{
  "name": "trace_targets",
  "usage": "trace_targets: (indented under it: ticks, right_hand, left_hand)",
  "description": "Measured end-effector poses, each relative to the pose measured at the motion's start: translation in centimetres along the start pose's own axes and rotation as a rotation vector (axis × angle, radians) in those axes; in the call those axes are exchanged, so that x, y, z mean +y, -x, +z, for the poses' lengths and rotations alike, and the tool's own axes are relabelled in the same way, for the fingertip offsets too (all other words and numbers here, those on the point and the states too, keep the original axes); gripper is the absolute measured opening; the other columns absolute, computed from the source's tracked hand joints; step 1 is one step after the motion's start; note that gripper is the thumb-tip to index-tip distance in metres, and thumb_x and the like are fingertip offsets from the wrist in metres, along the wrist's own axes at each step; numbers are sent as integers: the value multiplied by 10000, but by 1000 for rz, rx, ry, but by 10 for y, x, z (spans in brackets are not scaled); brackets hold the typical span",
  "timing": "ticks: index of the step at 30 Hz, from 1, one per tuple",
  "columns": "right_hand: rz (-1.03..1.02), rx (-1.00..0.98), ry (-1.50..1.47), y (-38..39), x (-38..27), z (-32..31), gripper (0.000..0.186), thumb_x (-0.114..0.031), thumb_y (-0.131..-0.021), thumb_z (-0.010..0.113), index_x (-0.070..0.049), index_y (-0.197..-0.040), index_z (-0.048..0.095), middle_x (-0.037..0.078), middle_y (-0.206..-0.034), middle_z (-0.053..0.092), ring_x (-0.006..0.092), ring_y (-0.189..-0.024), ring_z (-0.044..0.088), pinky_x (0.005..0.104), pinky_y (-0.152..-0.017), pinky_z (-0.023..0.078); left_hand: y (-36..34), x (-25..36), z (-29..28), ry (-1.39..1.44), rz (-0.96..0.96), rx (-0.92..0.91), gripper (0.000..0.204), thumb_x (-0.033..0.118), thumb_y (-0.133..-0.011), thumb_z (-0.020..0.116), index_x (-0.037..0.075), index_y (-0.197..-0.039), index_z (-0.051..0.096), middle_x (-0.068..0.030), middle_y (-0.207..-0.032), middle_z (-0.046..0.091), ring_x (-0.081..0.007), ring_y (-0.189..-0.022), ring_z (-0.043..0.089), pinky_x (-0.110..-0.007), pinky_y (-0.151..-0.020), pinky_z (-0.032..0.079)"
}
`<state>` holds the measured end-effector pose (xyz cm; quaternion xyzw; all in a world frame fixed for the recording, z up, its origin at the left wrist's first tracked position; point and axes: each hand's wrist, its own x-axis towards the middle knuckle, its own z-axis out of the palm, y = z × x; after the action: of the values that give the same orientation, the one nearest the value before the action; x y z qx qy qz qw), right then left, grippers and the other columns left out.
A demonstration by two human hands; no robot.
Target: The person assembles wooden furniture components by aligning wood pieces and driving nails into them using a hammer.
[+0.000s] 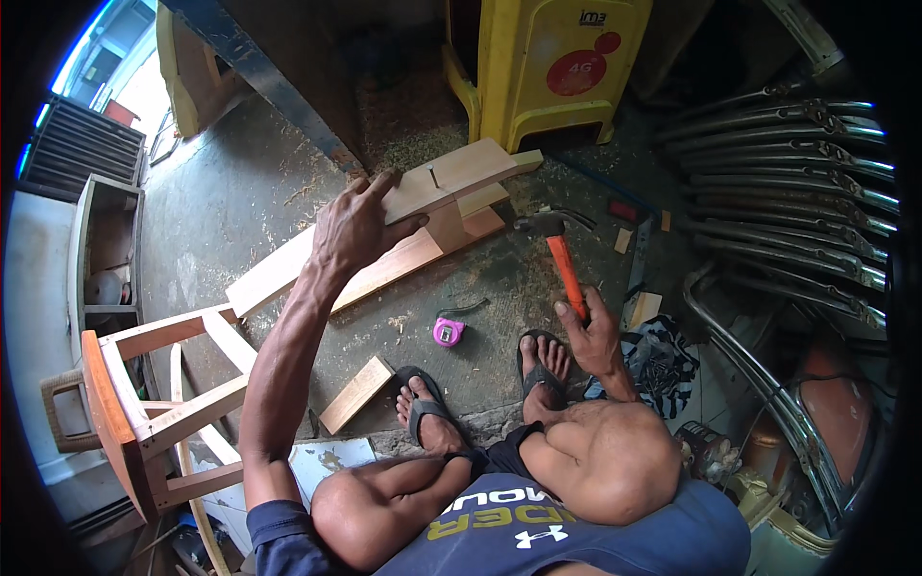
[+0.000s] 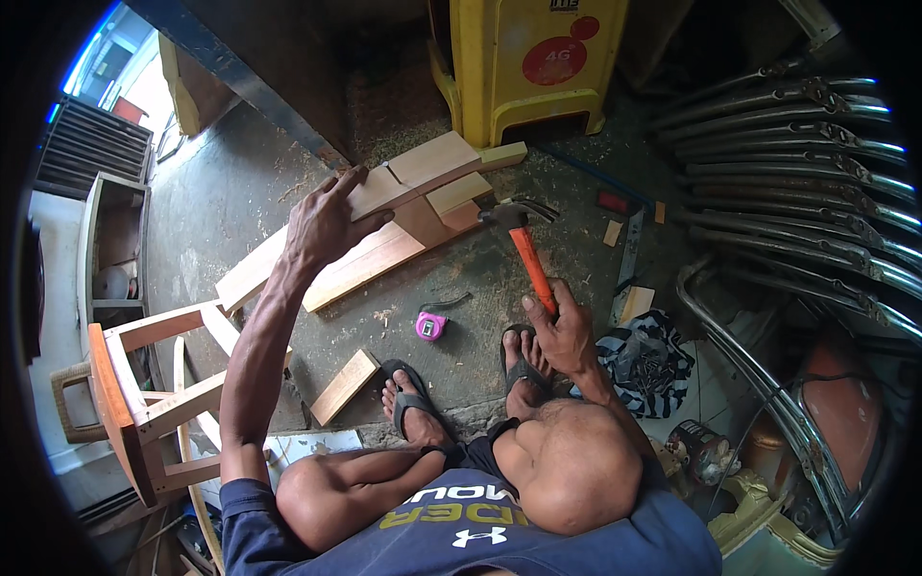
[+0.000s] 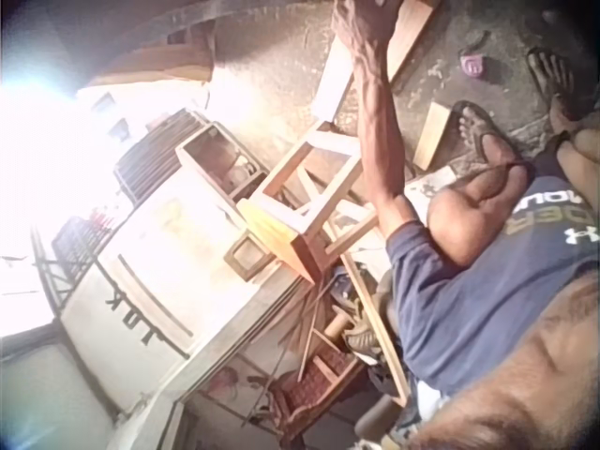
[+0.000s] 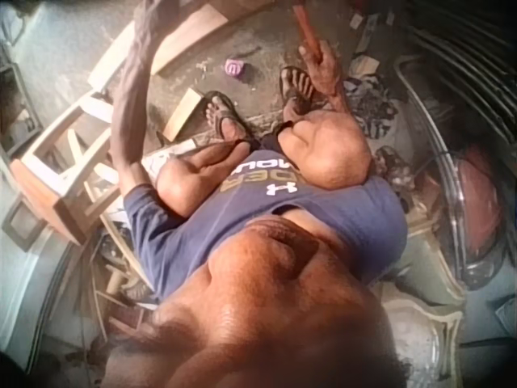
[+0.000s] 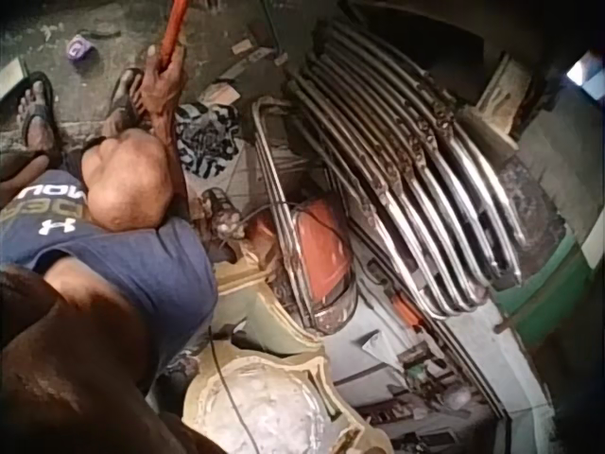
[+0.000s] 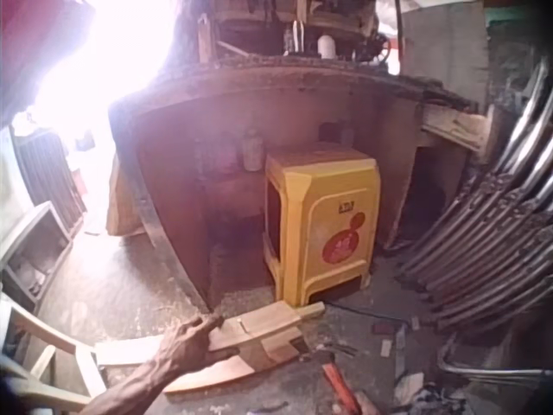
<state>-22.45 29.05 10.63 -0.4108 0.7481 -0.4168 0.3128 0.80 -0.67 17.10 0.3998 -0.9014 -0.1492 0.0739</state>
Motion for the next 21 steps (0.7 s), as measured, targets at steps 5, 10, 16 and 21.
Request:
trace_targets:
  ticks: [5,10,16,21]
  right_hand:
    - [3,-4,5,0,7,2,305,-302,-1031,658,-31,-1170,644,69,-891,645,156,-803,599,321,-752,492]
    - [31,-14,28,1,2,4,298,-296,-1030,658,-31,-1164,645,71,-885,639,156,-797,593,323,-745,489]
    - [81,-36,29,-1,-3,3,308,-301,-1026,665,-27,-1165,638,67,-872,629,154,-789,583,320,-735,484]
    - [-24,-42,86,-9,-21,-9,324,-313,-1058,617,-26,-1207,613,53,-792,593,133,-709,553,314,-648,457]
  left_hand:
    - [-2,0,0,-11,13,-4,774,577,-802,815,70,-1356,627,-196,-1085,722,-337,-825,745,-476,-767,596]
    - [0,-3,1,-28,17,23,766,578,-802,816,82,-1354,629,-189,-1072,720,-328,-812,744,-466,-750,599]
    - [-1,-2,4,-17,39,27,747,573,-806,816,87,-1345,639,-180,-1054,724,-319,-799,745,-457,-738,598]
    - [-3,1,4,-10,46,40,728,564,-807,819,97,-1337,645,-177,-1048,726,-311,-795,749,-461,-722,600]
